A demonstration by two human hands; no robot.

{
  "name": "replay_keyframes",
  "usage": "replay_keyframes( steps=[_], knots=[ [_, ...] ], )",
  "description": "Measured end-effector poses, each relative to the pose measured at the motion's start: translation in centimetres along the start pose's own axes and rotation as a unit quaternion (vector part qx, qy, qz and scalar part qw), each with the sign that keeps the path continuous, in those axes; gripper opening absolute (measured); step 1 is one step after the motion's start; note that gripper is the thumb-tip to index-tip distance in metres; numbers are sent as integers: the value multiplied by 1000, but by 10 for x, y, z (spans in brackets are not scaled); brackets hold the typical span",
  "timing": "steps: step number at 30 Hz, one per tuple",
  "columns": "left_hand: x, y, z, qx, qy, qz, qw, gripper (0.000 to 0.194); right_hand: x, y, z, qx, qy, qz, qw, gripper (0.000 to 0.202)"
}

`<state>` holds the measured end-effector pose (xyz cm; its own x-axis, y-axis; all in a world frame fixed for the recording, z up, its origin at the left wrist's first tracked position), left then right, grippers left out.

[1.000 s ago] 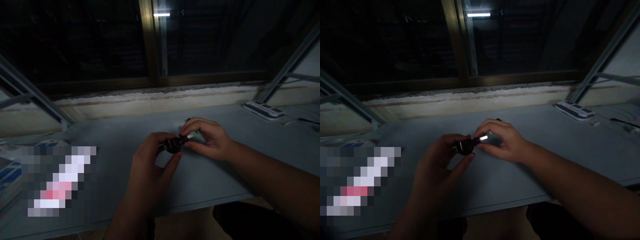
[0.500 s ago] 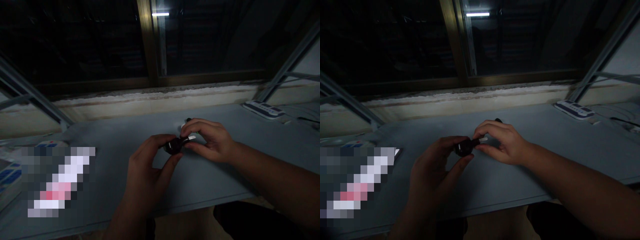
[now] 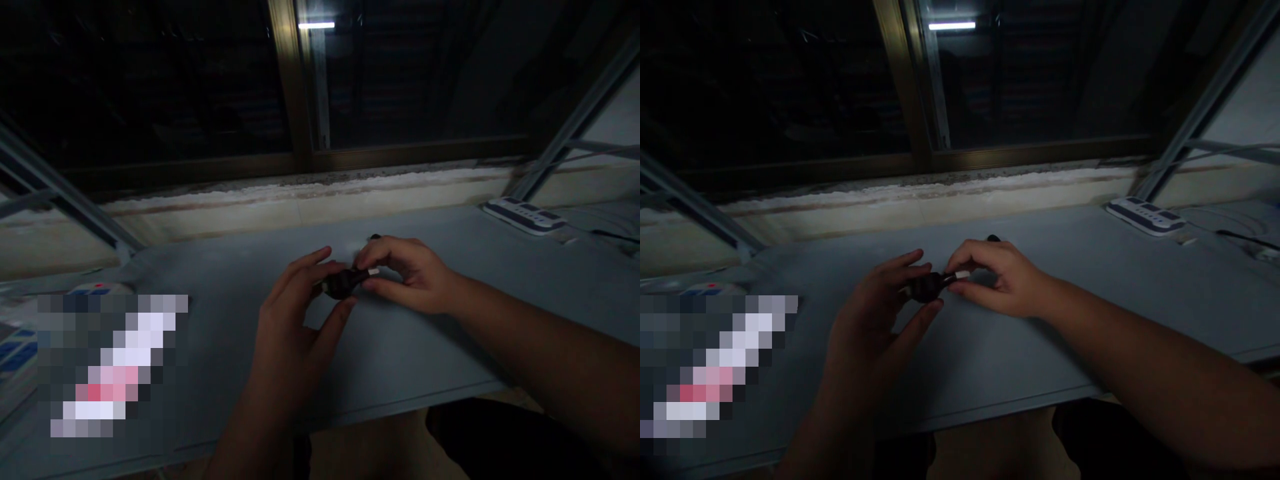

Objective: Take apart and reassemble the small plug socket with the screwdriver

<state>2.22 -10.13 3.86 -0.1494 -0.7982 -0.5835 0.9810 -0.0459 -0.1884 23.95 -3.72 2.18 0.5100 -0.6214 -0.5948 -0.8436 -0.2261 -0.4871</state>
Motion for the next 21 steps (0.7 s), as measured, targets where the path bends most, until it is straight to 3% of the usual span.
replay_keyframes(
  steps=[3, 7, 11, 16, 21],
  knots=[
    [4, 3, -9, 68, -42, 2, 997, 44, -2, -1, -3, 26, -31, 17, 999, 22],
    [6, 3, -16, 129, -60, -13, 990, 30, -5, -1, -10, 60, -62, -5, 996, 14],
    [5, -2, -18, 83, -85, 2, 993, 30, -6, -12, -6, 137, 20, -7, 990, 26],
    [4, -6, -22, 10, -112, 19, 993, 34, -3, -24, 11, 282, 137, -201, 928, 10],
    [2, -3, -25, 5, -119, 13, 993, 39, -2, -12, 16, 279, 144, -262, 912, 9]
  ],
)
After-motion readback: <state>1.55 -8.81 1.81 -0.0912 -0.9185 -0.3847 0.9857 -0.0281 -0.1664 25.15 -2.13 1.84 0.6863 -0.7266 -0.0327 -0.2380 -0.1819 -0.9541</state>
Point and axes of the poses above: each hand's wrist, its own x-axis away from the middle knuckle, its own y-axis out of the palm, z = x × y, the point moved 1 cm from there along -x, towards the middle knuckle, and after that the axes turned 11 degrees about y, right-handed, at the moved point
